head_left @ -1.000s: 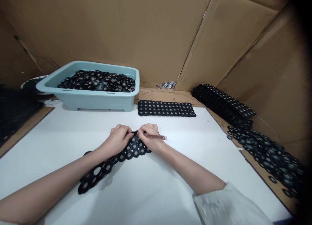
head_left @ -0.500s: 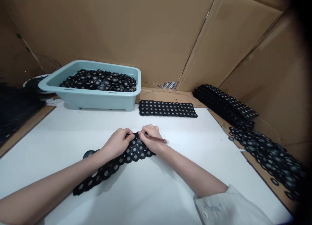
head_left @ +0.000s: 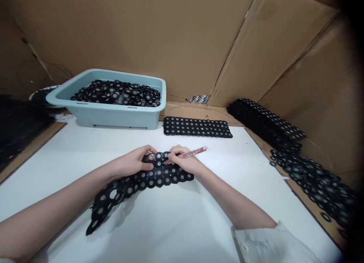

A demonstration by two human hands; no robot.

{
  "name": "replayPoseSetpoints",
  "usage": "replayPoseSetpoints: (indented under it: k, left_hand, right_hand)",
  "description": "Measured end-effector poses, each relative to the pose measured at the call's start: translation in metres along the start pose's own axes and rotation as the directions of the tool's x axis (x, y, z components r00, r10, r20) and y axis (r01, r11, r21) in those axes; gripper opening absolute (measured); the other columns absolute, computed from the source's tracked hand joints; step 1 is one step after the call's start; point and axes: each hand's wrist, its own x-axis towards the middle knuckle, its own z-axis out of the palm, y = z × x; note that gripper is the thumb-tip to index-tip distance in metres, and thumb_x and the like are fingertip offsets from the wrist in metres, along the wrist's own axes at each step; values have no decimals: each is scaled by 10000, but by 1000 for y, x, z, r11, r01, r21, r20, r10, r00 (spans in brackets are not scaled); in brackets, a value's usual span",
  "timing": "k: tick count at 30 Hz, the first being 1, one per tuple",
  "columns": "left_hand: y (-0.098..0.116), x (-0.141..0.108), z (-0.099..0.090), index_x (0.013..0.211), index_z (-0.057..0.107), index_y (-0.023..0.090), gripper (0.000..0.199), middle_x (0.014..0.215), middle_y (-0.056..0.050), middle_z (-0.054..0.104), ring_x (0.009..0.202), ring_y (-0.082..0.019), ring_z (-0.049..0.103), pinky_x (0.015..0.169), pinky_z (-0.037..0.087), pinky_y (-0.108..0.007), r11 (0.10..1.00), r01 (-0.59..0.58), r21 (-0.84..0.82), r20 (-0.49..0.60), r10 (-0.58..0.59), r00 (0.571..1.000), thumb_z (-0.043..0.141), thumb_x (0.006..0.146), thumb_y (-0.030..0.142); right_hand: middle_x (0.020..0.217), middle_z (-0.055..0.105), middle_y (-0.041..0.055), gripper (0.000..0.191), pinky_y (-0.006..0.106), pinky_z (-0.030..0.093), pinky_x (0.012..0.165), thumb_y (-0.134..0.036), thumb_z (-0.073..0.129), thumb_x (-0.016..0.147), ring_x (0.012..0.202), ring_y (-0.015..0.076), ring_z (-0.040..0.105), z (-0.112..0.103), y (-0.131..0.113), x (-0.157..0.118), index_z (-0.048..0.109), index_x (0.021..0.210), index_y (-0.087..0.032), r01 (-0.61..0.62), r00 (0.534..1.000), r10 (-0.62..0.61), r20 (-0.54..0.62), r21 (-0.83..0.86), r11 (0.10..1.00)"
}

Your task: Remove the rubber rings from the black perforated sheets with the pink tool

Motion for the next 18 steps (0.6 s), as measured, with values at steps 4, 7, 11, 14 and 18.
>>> replayPoseSetpoints:
  k: [4,7,11,14,18]
  left_hand:
    - [7,-1,-8,947,512,190,308,1000,-17,572,962,-207,509,799,375,-270,979,59,-194,169,-25,985,539,674,331]
    - [8,0,-5,787,531,172,252,806,-4,584,780,-190,532,652,365,-251,998,38,-43,125,-32,992,530,684,402]
    - [5,3,12,592,428,179,233,588,22,474,591,-152,454,540,282,-250,960,24,279,-109,7,994,487,693,381]
    - [5,1,25,568,387,188,220,563,17,456,577,-155,442,536,272,-258,943,86,322,-227,-12,974,446,709,346]
    - [8,-7,33,615,412,190,225,600,13,481,592,-165,451,535,297,-260,973,104,205,-245,-52,968,403,742,376]
  right_hand:
    - [679,577,-11,292,317,311,798,-228,442,804,820,153,475,4,-6,-3,477,520,-174,-1,998,-7,-55,-140,990]
    - [702,582,-19,292,326,284,802,-242,454,814,832,148,455,8,-11,-6,458,531,-169,29,995,-46,-83,-195,980]
    - [732,582,-7,277,320,282,770,-237,457,821,840,157,424,20,-12,-11,444,554,-164,72,988,-114,-105,-340,938]
    - [819,574,45,206,346,283,751,-252,435,830,852,192,409,35,-10,-12,512,656,-174,72,977,-176,-124,-580,811]
    - [867,552,94,212,388,283,773,-272,401,843,883,228,415,37,-11,-7,559,747,-168,39,970,-195,-142,-705,708]
